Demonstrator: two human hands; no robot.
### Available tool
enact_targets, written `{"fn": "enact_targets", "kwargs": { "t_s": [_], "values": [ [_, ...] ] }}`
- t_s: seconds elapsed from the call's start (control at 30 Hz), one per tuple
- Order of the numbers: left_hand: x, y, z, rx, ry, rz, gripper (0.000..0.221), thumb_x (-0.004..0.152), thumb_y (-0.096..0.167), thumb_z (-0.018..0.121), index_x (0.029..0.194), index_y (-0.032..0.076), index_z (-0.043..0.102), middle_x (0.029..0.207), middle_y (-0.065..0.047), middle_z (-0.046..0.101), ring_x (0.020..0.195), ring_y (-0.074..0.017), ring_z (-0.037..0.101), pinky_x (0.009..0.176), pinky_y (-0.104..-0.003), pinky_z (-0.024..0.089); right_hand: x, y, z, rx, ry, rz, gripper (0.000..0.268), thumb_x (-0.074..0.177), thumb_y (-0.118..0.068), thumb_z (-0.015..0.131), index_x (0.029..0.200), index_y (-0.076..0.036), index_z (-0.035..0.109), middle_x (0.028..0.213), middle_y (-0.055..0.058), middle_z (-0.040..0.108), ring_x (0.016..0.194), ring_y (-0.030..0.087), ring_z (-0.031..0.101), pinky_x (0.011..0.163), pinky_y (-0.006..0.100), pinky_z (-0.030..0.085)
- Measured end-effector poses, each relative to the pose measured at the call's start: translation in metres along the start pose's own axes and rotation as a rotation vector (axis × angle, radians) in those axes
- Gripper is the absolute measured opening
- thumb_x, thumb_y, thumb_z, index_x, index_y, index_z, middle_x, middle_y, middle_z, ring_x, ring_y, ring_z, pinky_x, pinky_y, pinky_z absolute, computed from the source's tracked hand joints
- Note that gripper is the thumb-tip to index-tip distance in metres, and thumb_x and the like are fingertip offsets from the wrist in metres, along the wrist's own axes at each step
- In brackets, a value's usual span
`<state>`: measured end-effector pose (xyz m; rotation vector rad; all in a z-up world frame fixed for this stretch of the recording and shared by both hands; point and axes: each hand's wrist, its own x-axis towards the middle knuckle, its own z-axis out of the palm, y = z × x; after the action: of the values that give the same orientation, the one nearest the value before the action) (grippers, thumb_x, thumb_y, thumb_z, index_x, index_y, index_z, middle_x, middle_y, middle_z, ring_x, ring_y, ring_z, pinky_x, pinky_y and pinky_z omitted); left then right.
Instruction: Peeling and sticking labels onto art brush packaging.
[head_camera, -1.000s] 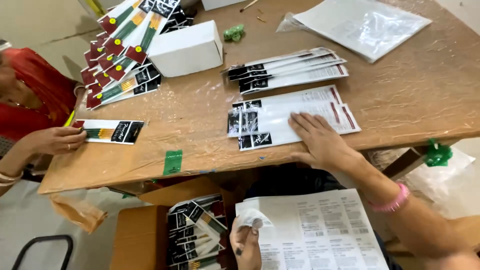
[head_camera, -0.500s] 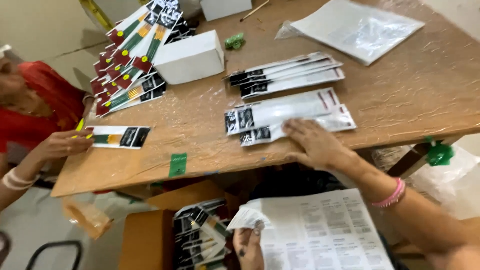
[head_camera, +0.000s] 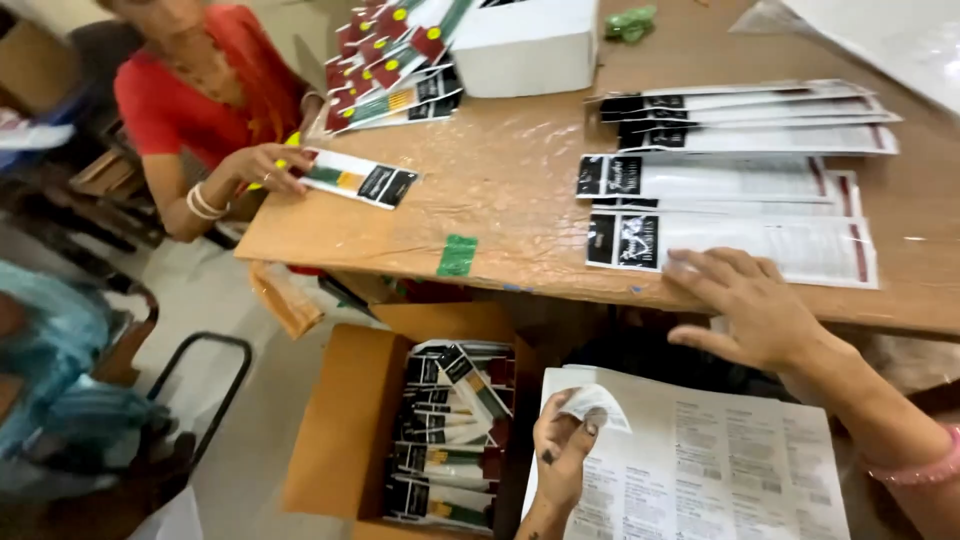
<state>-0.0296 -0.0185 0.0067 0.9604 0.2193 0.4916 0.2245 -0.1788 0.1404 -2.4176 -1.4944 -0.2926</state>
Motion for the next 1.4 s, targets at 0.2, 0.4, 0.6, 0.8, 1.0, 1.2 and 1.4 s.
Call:
{"fn": "enact_targets", "kwargs": {
  "t_s": [0.2,0.4,0.6,0.8,1.0,1.2,1.4],
  "values": [
    [0.008,-0.007,-0.011,0.000,0.014,0.040,0.053,0.088,0.014,0.073,0.133,-0.005,0.054,0.117,-0.015,0.070,0.110,-0.0231,0.066,0.099,-0.037,0.051,-0.002,0.042,0.015,-0.105,0.122,0.261,0.076,0.088,-0.061,0.060,0.141,-0.006,0.057,0.143,0.019,0.057,0.134,0.035,0.052,0.113,0.049,0.040],
    [0.015,-0.022,-0.017,0.013,0.038,0.184,0.051,0.093,0.018,0.071,0.135,-0.005,0.054,0.124,-0.011,0.066,0.117,-0.0217,0.062,0.105,-0.037,0.049,-0.015,0.022,0.057,-0.245,0.007,0.285,0.077,0.091,-0.067,0.054,0.146,-0.015,0.060,0.144,0.011,0.061,0.131,0.027,0.057,0.113,0.043,0.042],
    [0.009,-0.041,-0.021,-0.045,0.037,0.103,0.053,0.094,0.023,0.072,0.136,-0.004,0.055,0.124,-0.012,0.065,0.113,-0.0223,0.060,0.100,-0.037,0.046,0.014,-0.014,0.021,-0.320,-0.134,0.293,0.083,0.085,-0.073,0.048,0.149,-0.020,0.052,0.147,0.009,0.054,0.130,0.030,0.052,0.111,0.049,0.038],
    [0.026,-0.003,0.016,-0.067,0.069,0.071,0.053,0.087,0.024,0.072,0.129,-0.003,0.055,0.119,-0.014,0.065,0.110,-0.0228,0.063,0.098,-0.038,0.050,0.034,0.010,0.037,-0.128,-0.009,0.177,0.080,0.086,-0.066,0.051,0.151,-0.019,0.044,0.154,0.010,0.042,0.142,0.033,0.038,0.113,0.055,0.028],
    [0.097,-0.253,-0.146,-0.421,0.163,0.136,0.054,0.097,0.014,0.077,0.125,-0.015,0.041,0.102,-0.019,0.054,0.082,-0.0309,0.059,0.094,-0.057,0.059,-0.013,-0.032,0.031,0.573,0.260,0.349,0.057,0.093,-0.048,0.056,0.136,-0.012,0.059,0.138,0.016,0.062,0.121,0.028,0.064,0.104,0.046,0.051],
    [0.031,-0.137,-0.053,-0.157,-0.029,0.395,0.062,0.093,0.016,0.073,0.141,-0.009,0.042,0.127,-0.022,0.057,0.110,-0.0327,0.061,0.101,-0.049,0.052,-0.074,-0.030,0.175,1.438,-0.123,0.560,0.044,0.084,-0.012,0.077,0.126,-0.007,0.064,0.095,0.005,0.066,0.079,0.016,0.060,0.075,0.031,0.048],
    [0.113,-0.220,-0.045,-0.104,-0.055,0.250,0.055,0.090,0.015,0.073,0.134,-0.005,0.048,0.132,-0.020,0.060,0.123,-0.0309,0.063,0.106,-0.042,0.048,-0.085,-0.013,0.171,1.499,0.052,0.530,0.030,0.096,-0.014,0.072,0.117,0.007,0.064,0.081,0.011,0.062,0.074,0.017,0.059,0.071,0.033,0.048]
  ]
}}
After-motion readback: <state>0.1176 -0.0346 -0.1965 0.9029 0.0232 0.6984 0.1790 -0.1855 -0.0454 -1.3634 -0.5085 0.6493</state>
